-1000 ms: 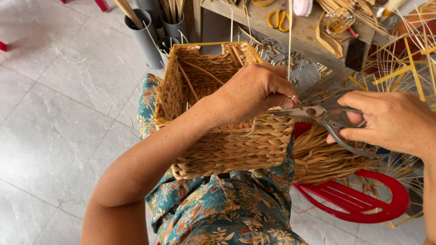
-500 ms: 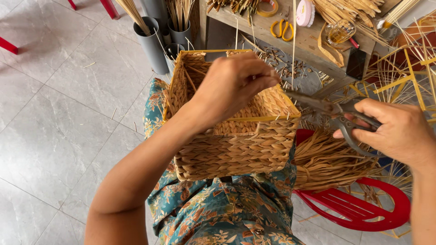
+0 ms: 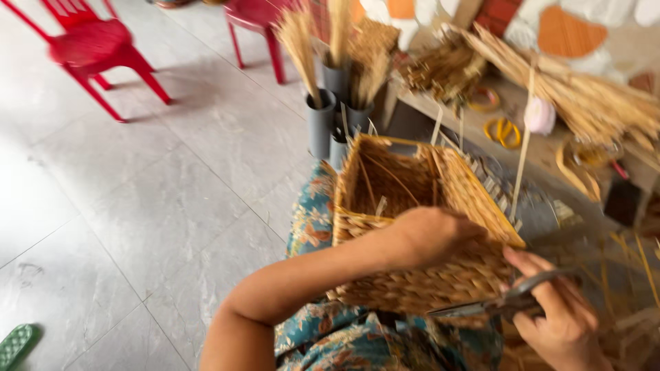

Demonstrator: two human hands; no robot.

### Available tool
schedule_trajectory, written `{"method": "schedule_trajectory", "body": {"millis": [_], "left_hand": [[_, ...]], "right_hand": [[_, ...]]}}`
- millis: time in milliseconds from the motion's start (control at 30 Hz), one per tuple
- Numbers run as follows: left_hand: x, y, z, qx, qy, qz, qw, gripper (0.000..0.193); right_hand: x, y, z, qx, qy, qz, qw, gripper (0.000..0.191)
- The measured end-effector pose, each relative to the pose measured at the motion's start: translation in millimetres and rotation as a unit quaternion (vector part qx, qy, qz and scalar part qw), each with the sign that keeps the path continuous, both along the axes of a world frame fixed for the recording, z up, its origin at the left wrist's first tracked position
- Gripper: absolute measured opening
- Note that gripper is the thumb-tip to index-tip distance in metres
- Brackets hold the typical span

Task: The person sits with a woven water-hyacinth basket on their lap and uses scissors to trim off the protruding ends of thin wooden pins sticking out around the basket's rim. They rotate the basket and work around its edges, cutting each pin flush and letting trimmed pieces fall.

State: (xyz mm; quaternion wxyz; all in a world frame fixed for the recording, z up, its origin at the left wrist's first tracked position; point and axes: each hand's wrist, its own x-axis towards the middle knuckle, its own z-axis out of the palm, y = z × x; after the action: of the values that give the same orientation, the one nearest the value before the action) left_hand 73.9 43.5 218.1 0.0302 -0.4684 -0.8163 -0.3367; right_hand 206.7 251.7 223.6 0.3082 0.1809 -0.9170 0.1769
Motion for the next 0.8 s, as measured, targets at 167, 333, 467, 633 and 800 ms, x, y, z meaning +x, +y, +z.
{"method": "schedule_trajectory", "body": {"millis": [167,333,467,633,800], "left_hand": [[-7.9,18.1,-8.6,-0.046,-0.074,0.016,0.996,0.033],[-10.7,22.5,-4.3,-0.066,-0.091,0.029,0.993,0.033],[-10.4,23.9,-2.3,-0.082,-0.094,0.031,0.992,0.033],[-9.1,30.4,-0.5,-0.108,-0.066,0.022,0.992,0.032],[-0.8,41.9,1.7,-0.174,-0.012,0.028,0.984,0.036]], "right_hand": [[-3.7,4.8,-15.6,0.001,-0.015,-0.033,0.999,0.043],[-0.5,9.0,-32.1,-0.026,-0.033,-0.07,0.997,0.048],[-2.1,12.9,-34.2,0.048,0.009,-0.049,0.998,0.042],[4.6,19.7,-41.4,0.143,-0.009,-0.089,0.986,0.047],[8.4,27.0,-48.4,0.227,-0.043,-0.109,0.967,0.06]]}}
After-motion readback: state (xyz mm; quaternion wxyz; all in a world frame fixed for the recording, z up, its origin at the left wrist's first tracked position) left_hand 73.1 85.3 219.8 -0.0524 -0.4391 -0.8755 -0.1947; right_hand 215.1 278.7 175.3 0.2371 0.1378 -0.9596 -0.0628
